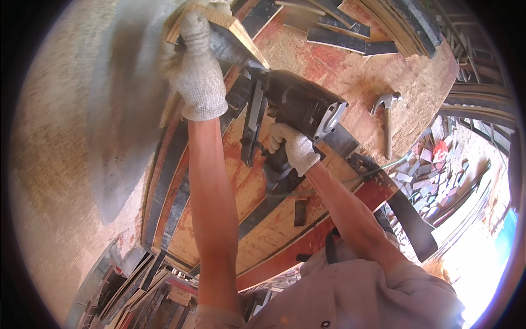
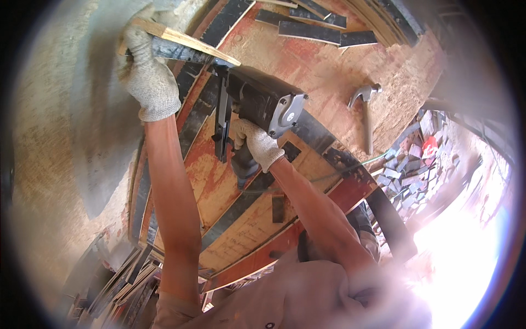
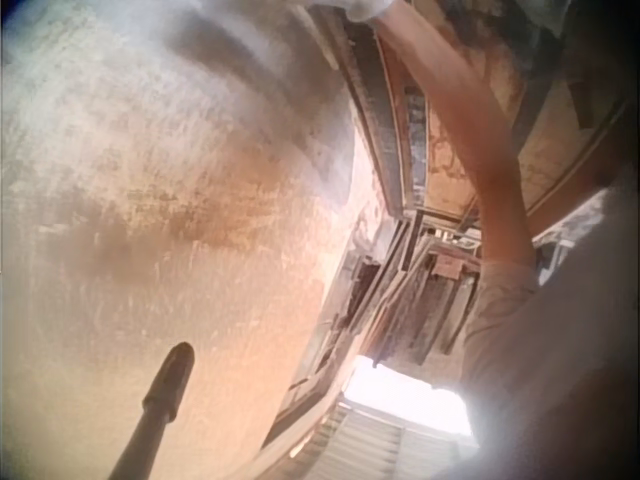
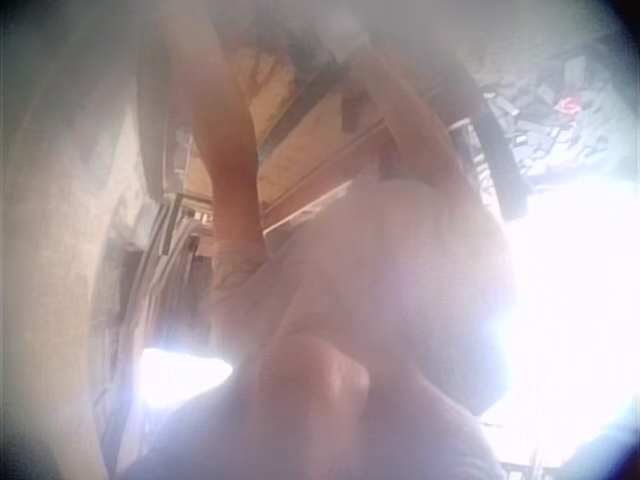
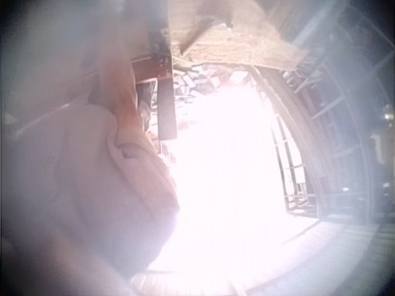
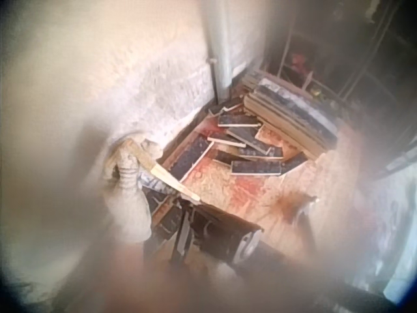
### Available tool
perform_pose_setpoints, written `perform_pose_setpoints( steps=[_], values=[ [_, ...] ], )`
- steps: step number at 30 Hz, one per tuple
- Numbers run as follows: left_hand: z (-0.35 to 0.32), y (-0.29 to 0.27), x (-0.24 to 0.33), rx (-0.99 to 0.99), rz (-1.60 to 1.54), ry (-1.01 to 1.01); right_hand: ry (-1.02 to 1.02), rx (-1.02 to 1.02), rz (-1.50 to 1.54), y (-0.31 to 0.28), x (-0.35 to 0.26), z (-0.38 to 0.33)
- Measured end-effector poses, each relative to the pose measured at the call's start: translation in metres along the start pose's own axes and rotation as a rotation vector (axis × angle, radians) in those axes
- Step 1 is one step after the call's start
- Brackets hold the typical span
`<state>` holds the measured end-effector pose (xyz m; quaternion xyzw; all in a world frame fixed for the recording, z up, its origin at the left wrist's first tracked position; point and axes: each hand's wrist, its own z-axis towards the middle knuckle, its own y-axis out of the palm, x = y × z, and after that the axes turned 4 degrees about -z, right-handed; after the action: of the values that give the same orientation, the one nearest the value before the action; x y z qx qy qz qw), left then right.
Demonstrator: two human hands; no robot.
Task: The person assembles a wooden frame by placing dark wooden strips onto a plywood base and securing them with a pneumatic nail gun. They repeatedly pick up strips, position them, and drive nails into the wood to fasten the pieces together.
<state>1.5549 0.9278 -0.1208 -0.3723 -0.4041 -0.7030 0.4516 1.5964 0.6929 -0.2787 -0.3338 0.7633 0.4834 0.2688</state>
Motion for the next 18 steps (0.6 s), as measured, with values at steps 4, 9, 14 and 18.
perform_pose_setpoints(
  steps=[4, 9, 14, 18],
  values=[
    [-0.013, 0.004, 0.010, 0.009, -0.024, -0.020, 0.094, -0.003, 0.185, 0.004, -0.020, -0.015],
    [-0.061, -0.030, -0.001, 0.210, 0.265, -0.145, -0.027, 0.075, 0.014, -0.034, -0.052, -0.061],
    [-0.323, -0.070, 0.023, 0.162, 1.253, -0.611, -0.265, 0.068, -0.239, -0.010, -0.180, -0.106],
    [-0.511, -0.037, 0.054, -0.013, 1.332, -0.928, -0.424, 0.039, -0.251, 0.014, -0.272, -0.146]
  ],
)
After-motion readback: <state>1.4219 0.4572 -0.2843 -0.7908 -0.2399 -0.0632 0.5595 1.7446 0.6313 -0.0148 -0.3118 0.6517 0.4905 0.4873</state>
